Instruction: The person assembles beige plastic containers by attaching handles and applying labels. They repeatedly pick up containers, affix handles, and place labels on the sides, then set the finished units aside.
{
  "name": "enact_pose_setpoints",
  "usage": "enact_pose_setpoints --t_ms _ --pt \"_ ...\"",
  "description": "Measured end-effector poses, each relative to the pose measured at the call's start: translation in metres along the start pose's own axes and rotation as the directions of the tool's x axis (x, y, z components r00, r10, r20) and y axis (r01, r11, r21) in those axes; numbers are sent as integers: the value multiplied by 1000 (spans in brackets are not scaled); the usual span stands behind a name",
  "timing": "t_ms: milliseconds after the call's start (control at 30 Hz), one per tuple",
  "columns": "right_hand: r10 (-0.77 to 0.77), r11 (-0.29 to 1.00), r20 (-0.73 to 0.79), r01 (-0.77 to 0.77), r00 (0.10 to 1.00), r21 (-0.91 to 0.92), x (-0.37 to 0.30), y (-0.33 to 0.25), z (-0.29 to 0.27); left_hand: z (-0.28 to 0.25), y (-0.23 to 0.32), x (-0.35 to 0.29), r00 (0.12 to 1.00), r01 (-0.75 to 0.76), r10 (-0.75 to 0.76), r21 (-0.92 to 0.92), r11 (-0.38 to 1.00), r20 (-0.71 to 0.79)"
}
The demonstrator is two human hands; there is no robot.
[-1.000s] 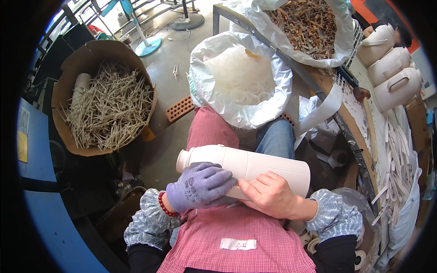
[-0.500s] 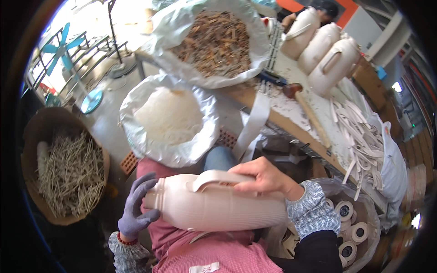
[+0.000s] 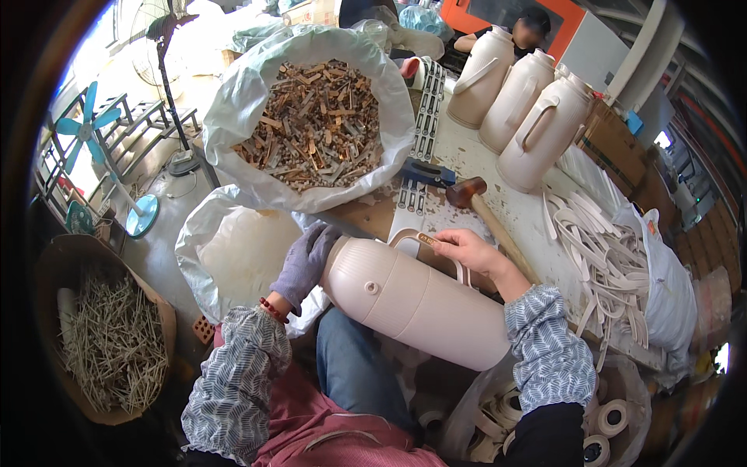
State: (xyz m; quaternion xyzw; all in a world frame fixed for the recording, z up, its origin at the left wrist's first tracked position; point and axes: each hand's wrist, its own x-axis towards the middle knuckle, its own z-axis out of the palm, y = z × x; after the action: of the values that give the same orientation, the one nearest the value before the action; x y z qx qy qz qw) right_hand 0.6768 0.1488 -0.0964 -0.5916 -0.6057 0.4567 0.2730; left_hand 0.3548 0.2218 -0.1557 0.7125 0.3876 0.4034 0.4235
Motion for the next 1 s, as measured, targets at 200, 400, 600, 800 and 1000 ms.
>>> enact_pose_setpoints --t_ms 200,400,600,800,1000 --pt "-83 861 -213 -37 974 -507 2 -11 7 -1 -18 19 996 -14 -2 183 983 86" --pt "-594 402 -535 -354 601 -845 38 33 -46 -3 12 25 948 240 -273 194 951 161" --pt "-247 768 -552 -187 796 -613 38 4 -48 -8 10 37 927 275 -334 294 915 171" --pt "-354 708 -281 59 892 -703 -12 -39 2 -5 23 41 866 357 -402 198 913 296" --pt "-348 789 -314 95 884 -607 -35 -71 -20 -11 23 35 909 278 -335 241 930 248"
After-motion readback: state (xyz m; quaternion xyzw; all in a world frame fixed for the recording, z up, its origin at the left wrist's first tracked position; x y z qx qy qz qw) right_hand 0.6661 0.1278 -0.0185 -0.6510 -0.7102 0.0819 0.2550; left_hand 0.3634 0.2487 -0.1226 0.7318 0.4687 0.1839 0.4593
